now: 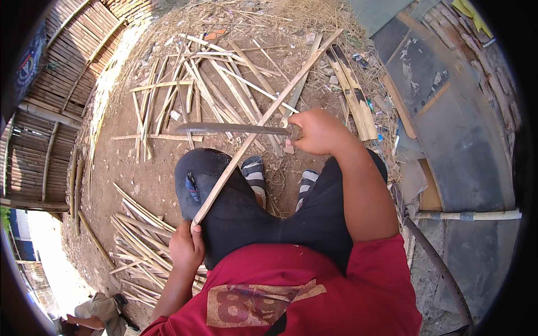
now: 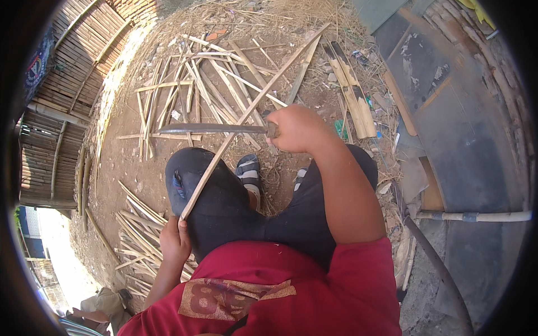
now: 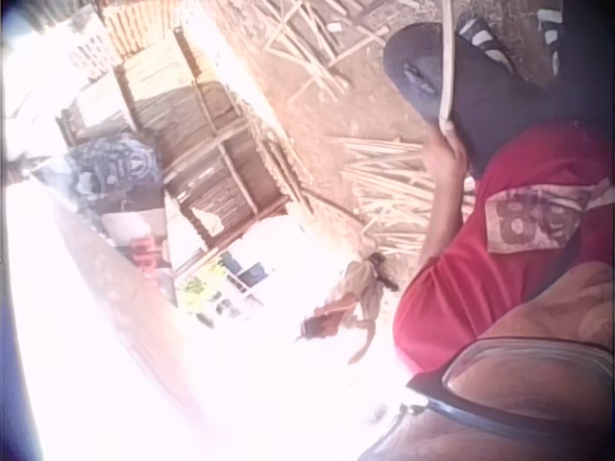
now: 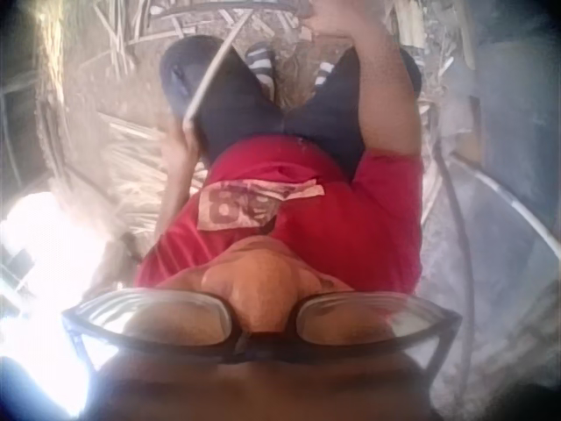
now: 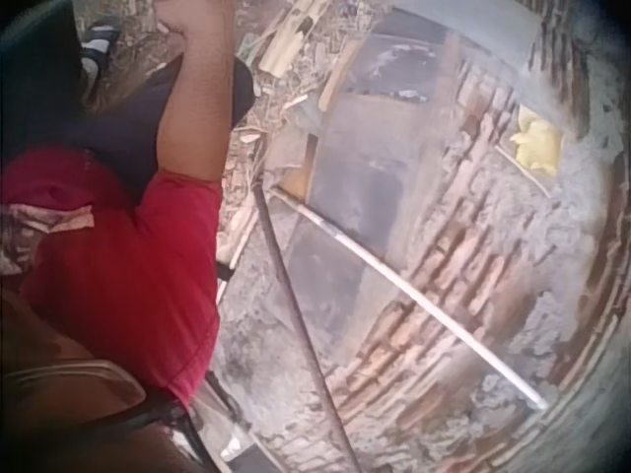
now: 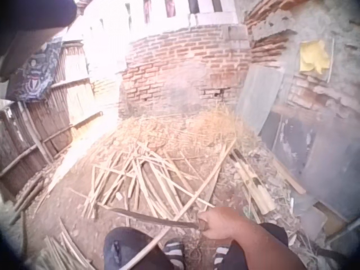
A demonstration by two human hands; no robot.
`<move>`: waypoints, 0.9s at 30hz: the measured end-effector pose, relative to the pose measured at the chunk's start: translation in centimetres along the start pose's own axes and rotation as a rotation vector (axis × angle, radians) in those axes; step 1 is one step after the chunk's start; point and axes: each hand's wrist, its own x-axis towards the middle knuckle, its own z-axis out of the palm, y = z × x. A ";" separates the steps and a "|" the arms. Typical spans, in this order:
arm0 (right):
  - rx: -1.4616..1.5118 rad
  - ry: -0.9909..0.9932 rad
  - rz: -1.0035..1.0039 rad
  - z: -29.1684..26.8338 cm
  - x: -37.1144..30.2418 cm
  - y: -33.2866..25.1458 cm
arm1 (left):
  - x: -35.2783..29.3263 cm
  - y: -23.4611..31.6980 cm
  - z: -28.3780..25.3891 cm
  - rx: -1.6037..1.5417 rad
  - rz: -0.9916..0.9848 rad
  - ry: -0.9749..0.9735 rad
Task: The person uses a blade to shave a thin strip of bamboo, repeatedly sliding the tool along the length of the wood while holding it in their other hand.
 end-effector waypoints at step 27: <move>-0.034 -0.017 0.024 3.6 0.8 -3.1 | 0.2 -0.2 -0.2 0.168 -0.067 -0.026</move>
